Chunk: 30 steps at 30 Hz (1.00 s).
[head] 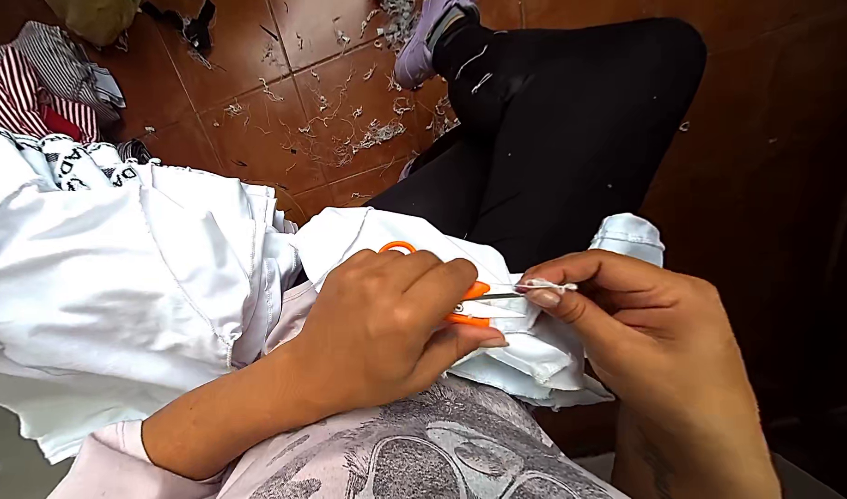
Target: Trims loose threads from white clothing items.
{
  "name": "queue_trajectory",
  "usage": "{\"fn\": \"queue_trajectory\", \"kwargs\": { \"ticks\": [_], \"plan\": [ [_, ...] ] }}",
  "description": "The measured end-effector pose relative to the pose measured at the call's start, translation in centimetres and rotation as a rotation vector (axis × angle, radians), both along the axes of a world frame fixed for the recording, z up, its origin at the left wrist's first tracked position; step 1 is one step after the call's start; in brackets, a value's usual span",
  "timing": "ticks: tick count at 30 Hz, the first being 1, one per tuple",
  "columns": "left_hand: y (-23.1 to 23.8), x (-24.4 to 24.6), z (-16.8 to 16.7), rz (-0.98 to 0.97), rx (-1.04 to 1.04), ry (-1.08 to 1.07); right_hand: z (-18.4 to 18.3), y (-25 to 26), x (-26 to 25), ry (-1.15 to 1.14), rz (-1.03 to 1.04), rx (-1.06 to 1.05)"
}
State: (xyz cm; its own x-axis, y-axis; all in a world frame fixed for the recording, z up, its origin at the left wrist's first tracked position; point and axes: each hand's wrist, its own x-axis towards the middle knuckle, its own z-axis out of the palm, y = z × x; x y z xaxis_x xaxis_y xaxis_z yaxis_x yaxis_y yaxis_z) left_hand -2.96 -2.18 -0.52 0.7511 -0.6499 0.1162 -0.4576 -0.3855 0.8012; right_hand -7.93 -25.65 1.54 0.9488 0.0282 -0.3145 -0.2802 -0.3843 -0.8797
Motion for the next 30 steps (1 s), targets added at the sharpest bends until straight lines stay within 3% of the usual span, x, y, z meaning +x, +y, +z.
{"fn": "queue_trajectory", "kwargs": {
  "ticks": [4, 8, 19, 30],
  "plan": [
    [-0.9, 0.6, 1.2, -0.072, 0.179, -0.104, 0.4, 0.1, 0.0, 0.011, -0.010, 0.025],
    [-1.3, 1.1, 1.4, -0.136, 0.228, -0.129, 0.5, -0.3, 0.0, 0.001, 0.020, 0.045],
    [-2.9, 1.3, 0.9, -0.229, 0.180, -0.080, 0.9, -0.5, 0.7, -0.006, 0.128, -0.029],
    [-3.0, 0.3, -2.8, -0.104, -0.067, 0.150, -0.2, -0.1, 1.1, 0.024, 0.103, -0.089]
  ]
}}
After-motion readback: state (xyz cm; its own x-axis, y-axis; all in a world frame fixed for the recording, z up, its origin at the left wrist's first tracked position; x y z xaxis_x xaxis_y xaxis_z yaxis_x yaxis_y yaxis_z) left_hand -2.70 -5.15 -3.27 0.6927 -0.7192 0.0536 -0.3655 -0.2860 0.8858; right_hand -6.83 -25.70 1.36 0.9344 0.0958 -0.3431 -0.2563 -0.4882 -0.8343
